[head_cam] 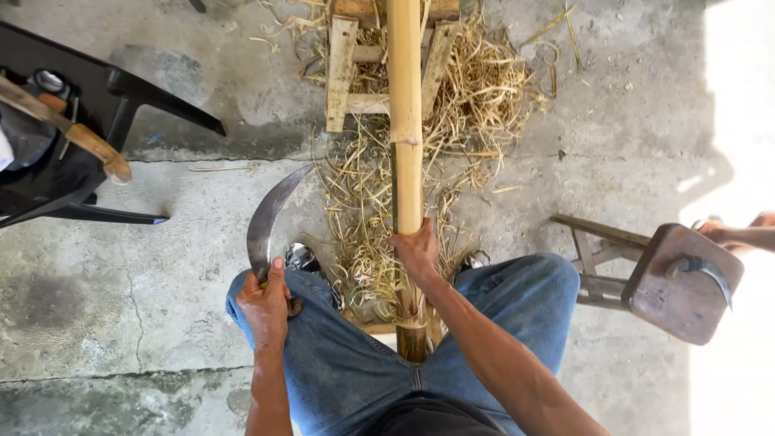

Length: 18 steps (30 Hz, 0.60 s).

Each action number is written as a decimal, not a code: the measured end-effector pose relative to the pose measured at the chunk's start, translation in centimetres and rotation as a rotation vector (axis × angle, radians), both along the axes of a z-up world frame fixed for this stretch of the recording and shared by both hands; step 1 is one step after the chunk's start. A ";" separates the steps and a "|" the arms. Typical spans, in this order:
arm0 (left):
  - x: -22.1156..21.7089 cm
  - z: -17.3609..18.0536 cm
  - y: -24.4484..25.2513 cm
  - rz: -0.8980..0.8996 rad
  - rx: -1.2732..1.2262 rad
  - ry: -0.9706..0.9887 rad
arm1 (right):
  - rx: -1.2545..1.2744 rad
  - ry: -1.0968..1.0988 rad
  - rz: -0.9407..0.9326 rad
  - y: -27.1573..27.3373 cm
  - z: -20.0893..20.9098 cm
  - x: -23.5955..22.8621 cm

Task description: The recorder uses a sickle-like tool to shave the outer bark and smooth the surface of a long bamboo pole held between their legs and supported by a wooden stand.

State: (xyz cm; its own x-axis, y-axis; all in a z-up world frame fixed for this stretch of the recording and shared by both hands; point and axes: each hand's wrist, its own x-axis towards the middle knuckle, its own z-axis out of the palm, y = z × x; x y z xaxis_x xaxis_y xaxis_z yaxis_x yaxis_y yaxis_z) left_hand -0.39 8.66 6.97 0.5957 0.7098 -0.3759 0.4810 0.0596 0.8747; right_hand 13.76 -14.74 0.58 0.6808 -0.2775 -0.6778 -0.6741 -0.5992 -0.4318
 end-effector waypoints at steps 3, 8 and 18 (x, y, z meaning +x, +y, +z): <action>0.6 1.0 0.2 -0.038 -0.002 0.082 | 0.200 0.076 -0.019 -1.2 -2.2 1.0; -1.3 0.6 -0.1 -0.044 0.046 0.102 | 0.844 0.061 -0.113 -4.1 -5.3 1.1; 7.6 -0.7 -0.9 -0.331 0.125 0.050 | 0.340 -0.109 -0.063 -8.9 -1.3 9.5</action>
